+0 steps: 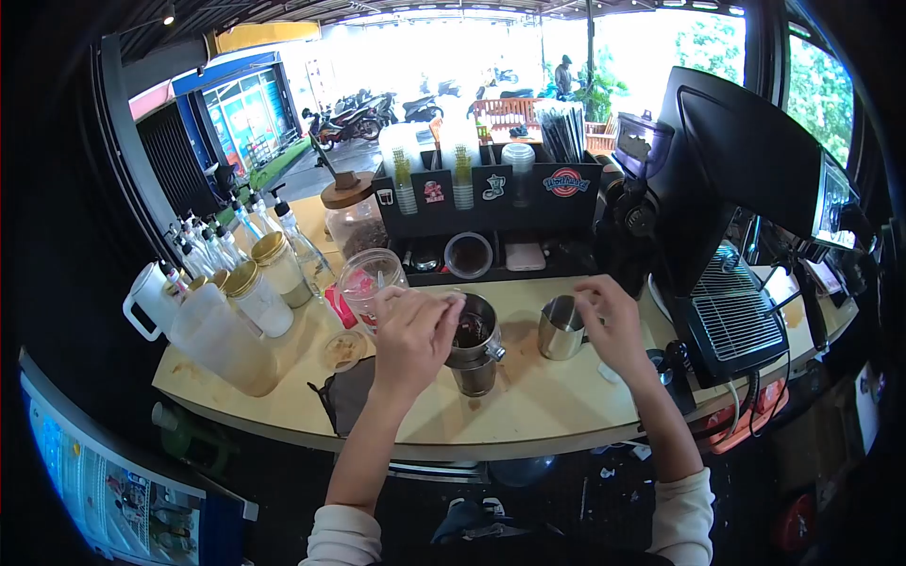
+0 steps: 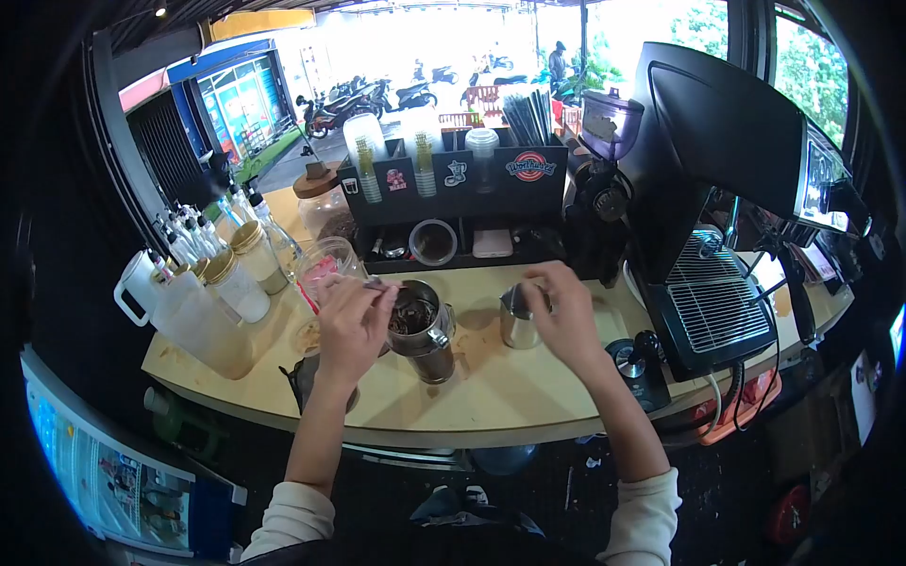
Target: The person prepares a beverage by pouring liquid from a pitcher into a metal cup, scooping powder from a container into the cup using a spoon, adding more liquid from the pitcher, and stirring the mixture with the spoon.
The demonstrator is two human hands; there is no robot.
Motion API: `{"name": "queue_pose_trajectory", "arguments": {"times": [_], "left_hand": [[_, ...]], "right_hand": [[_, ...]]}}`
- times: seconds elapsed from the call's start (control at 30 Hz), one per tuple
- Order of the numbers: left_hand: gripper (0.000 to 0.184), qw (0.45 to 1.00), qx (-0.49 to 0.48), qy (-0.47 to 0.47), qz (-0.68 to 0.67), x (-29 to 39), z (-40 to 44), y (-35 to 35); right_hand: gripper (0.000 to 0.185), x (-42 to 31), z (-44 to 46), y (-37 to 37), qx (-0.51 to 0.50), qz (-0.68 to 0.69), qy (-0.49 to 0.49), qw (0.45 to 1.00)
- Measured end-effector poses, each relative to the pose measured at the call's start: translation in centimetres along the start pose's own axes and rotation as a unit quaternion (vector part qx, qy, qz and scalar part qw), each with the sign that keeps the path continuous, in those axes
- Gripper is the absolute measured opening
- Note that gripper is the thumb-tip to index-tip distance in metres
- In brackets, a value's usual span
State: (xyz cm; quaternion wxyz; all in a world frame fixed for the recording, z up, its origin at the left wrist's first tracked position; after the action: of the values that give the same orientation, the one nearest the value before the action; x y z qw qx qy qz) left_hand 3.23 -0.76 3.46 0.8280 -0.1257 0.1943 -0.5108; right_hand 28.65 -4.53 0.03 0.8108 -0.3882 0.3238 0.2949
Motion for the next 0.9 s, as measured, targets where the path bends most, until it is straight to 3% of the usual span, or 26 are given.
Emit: {"name": "queue_pose_trajectory", "arguments": {"times": [0.1, 0.17, 0.3, 0.33, 0.37, 0.47, 0.9], "left_hand": [[0.002, 0.998, 0.018, -0.058, 0.018, -0.8, -0.6, -0.7], [0.003, 0.997, 0.015, -0.079, 0.013, -0.9, -0.7, -1.1], [0.007, 0.985, 0.017, -0.168, -0.024, -1.4, -1.3, -1.5], [0.007, 0.986, 0.016, -0.167, -0.022, -1.3, -1.3, -1.6], [0.008, 0.981, 0.027, -0.188, -0.037, -1.4, -1.4, -1.7], [0.01, 0.974, 0.047, -0.214, -0.054, -1.7, -1.8, -1.7], [0.011, 0.952, 0.103, -0.259, -0.128, -2.6, -3.0, -2.1]], "right_hand": [[0.016, 7.5, -0.6, -0.3, 0.056, -0.111, -0.008, 0.992], [0.022, 12.0, -1.5, 0.5, -0.029, -0.059, 0.147, 0.987], [0.019, 15.6, -3.3, 2.5, -0.031, 0.061, 0.201, 0.977], [0.017, 16.5, -3.6, 3.1, -0.043, 0.147, 0.211, 0.965], [0.015, 16.5, -3.6, 3.5, -0.056, 0.233, 0.219, 0.946], [0.015, 15.2, -3.6, 4.2, -0.036, 0.323, 0.21, 0.922], [0.017, 2.6, 2.3, 2.3, -0.093, 0.401, 0.138, 0.901]]}}
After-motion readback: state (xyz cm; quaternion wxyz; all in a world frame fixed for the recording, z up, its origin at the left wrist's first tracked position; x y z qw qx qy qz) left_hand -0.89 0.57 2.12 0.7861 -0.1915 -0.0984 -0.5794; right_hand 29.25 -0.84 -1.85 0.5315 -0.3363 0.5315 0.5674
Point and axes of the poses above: each hand's wrist, its own z-axis towards the middle knuckle, its own y-axis out of the palm, x = y × z, the point moved 5 cm from there along z, towards the middle knuckle, and after that the axes turned 15 degrees about y, right-handed, at the moved point
